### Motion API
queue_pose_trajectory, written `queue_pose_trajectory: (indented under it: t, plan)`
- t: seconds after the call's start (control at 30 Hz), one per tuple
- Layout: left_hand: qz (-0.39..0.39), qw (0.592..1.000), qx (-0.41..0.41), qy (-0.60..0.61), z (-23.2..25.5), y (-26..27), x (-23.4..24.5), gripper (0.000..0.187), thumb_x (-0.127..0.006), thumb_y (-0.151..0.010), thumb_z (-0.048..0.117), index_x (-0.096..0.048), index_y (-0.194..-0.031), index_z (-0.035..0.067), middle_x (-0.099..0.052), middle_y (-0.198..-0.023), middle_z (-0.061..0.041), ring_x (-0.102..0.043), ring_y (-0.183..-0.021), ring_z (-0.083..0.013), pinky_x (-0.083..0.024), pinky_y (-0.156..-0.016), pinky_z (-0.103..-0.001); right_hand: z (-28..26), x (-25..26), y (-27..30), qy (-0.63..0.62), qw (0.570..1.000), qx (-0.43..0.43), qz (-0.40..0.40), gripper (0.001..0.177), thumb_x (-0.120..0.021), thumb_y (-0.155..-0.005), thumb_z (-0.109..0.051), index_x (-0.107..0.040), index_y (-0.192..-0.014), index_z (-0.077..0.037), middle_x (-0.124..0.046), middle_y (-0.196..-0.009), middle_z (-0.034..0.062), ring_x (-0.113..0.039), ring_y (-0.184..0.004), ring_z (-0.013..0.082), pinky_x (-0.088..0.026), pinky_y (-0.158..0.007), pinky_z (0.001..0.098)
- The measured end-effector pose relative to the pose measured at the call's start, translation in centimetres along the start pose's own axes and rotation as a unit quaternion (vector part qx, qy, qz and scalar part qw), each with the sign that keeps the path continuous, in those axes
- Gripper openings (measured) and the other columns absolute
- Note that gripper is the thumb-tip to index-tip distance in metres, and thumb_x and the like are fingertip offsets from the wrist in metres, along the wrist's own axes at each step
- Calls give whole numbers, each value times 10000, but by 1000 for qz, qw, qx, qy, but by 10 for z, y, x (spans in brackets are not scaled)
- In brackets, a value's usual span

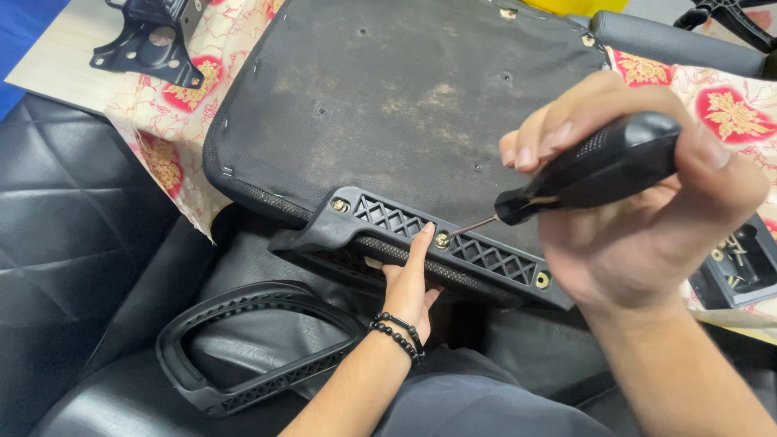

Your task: The person uses a screwdriver to tighten screws into a black plastic handle attached to a chair seat. They methodically secure multiple screws along the handle's length.

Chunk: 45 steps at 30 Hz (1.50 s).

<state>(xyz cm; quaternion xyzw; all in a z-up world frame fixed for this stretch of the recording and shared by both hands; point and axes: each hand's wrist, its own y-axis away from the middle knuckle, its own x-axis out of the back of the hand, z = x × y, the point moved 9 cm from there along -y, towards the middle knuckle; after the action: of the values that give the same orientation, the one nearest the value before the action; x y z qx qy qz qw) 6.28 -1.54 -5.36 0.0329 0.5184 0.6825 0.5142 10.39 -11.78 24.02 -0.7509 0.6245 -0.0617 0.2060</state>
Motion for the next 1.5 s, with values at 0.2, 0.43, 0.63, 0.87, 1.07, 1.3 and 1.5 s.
queue_pose_trajectory:
  t: [0.2, 0.43, 0.63, 0.87, 1.07, 1.3, 1.5]
  plan:
    - [0, 1000, 15, 15, -1, 1, 1, 1012, -767, -760, 494, -206, -1548, 196, -492, -1503, -42, -489, -1389, -218, -363, -1134, -493, -3, -3, 0, 9, 1000, -18, -8, 512, -476, -1120, -525, -433, -1082, -16, -471, -777, 186, -440, -657, 245, -406, -697, 392]
    - [-6, 1000, 11, 21, -1, -1, 0, 920, -766, -743, 489, -346, -1511, 208, -557, -1420, -17, -542, -1295, -186, -413, -1065, -455, -5, -13, 22, 81, 994, 55, 43, 519, -510, -1148, -516, -420, -1150, -4, -497, -962, 174, -521, -866, 256, -471, -892, 417]
    - [-9, 1000, 8, 27, -2, -2, 0, 850, -771, -740, 486, -415, -1461, 211, -592, -1360, -5, -566, -1245, -173, -435, -1018, -436, 9, -13, 27, 3, 998, -12, 59, 588, -496, -1134, -521, -484, -1046, 61, -515, -892, 170, -501, -813, 251, -439, -828, 414]
    - [-9, 1000, -1, 18, -1, -4, 1, 823, -767, -745, 492, -447, -1447, 205, -609, -1324, -10, -584, -1201, -176, -442, -988, -437, 0, -27, 15, 2, 999, 30, -13, 587, -470, -1133, -591, -463, -1112, -5, -526, -875, 163, -502, -791, 226, -449, -847, 389]
    - [-6, 1000, 2, 16, -2, -3, 1, 817, -763, -745, 490, -431, -1445, 231, -595, -1349, -4, -578, -1225, -176, -445, -1020, -445, 1, -40, 23, 28, 999, -22, 2, 614, -512, -1092, -586, -502, -1095, 28, -570, -945, 173, -582, -930, 239, -500, -969, 410]
    - [-19, 1000, 8, 12, -3, -3, -1, 809, -746, -766, 510, -449, -1447, 191, -595, -1380, -28, -559, -1288, -200, -419, -1055, -456, 1, -49, 24, 20, 999, 1, -38, 551, -528, -1119, -534, -408, -1196, -2, -557, -913, 201, -533, -830, 243, -439, -802, 362]
    - [-7, 999, -29, 15, -1, -3, 0, 832, -768, -760, 494, -467, -1461, 160, -601, -1349, -58, -591, -1215, -219, -486, -969, -422, -8, -30, 26, 66, 997, 0, -28, 642, -463, -1158, -575, -468, -1108, 65, -512, -1038, 219, -524, -986, 272, -448, -992, 407]
